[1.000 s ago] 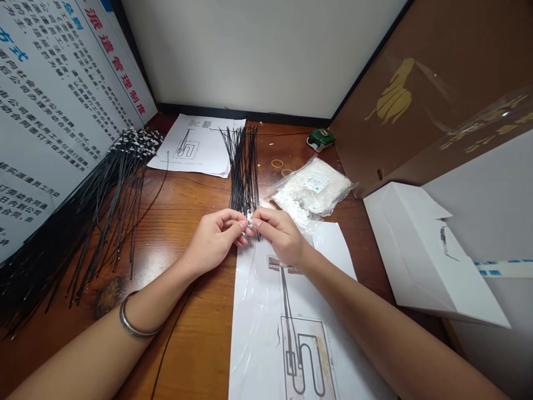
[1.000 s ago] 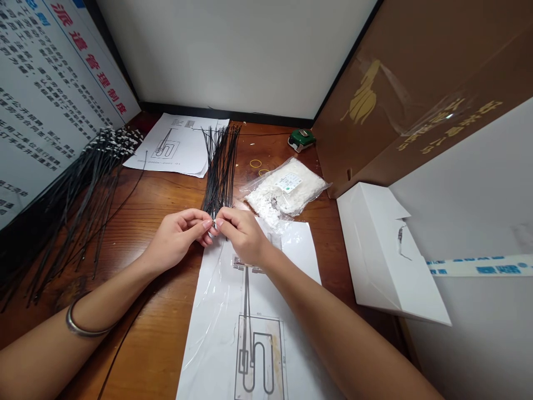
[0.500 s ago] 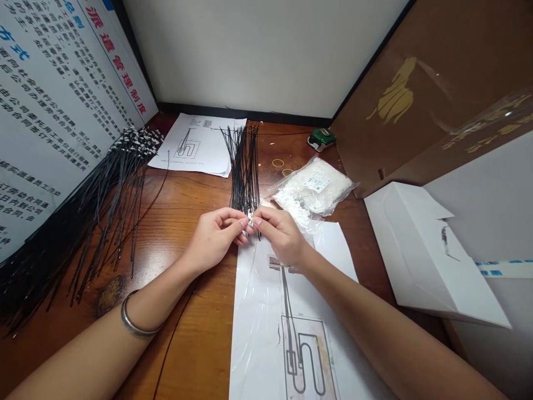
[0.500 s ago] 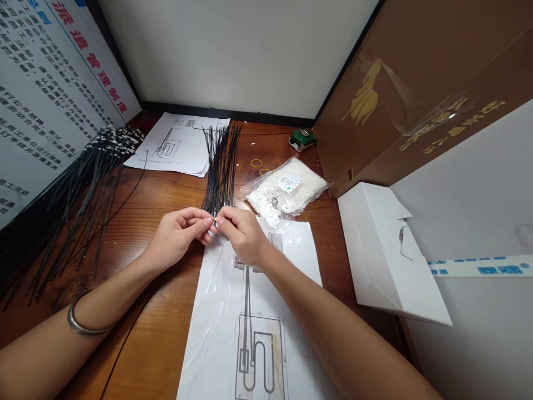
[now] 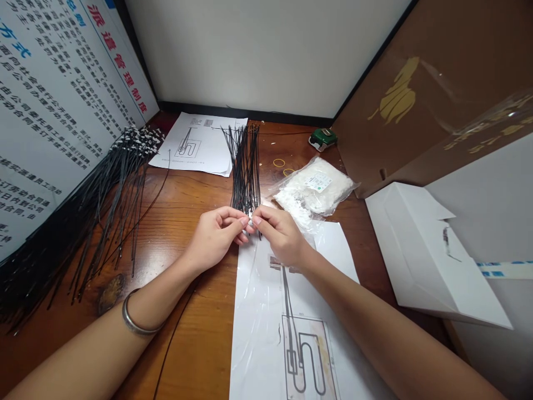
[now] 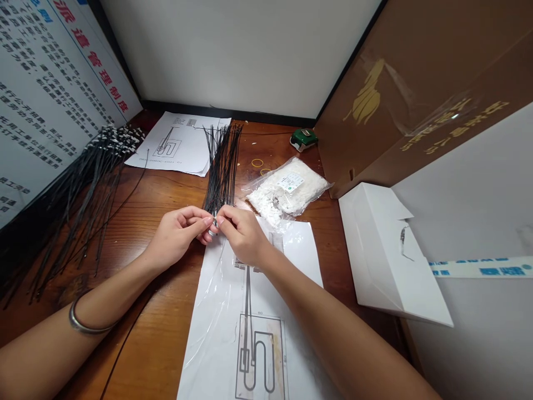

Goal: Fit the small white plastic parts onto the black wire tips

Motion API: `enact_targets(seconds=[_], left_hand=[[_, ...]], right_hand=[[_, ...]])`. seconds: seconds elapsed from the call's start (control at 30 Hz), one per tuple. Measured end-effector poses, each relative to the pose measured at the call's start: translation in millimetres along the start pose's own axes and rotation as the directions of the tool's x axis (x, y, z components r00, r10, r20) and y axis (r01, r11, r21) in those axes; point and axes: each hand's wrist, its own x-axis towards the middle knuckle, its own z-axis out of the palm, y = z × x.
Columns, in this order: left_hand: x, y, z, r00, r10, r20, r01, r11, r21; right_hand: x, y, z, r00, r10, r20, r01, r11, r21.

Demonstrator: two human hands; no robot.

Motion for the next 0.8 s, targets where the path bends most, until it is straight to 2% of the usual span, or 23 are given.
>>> enact_targets(seconds=[0.3, 0.8], left_hand=[[-1.1, 2.0, -0.9, 0.999, 0.018, 0.037, -0.019, 1.000, 0.013], [-1.2, 0.4, -1.6, 0.998, 0.023, 0.051, -0.026, 0.998, 0.050]], right_hand=[[-1.3, 0.2, -0.6, 0.999, -0.035, 0.021, 0.034, 0.998, 0.059], [-1.6, 1.3, -1.6, 0.994, -0.099, 0.040, 0.102, 0.993, -0.058]])
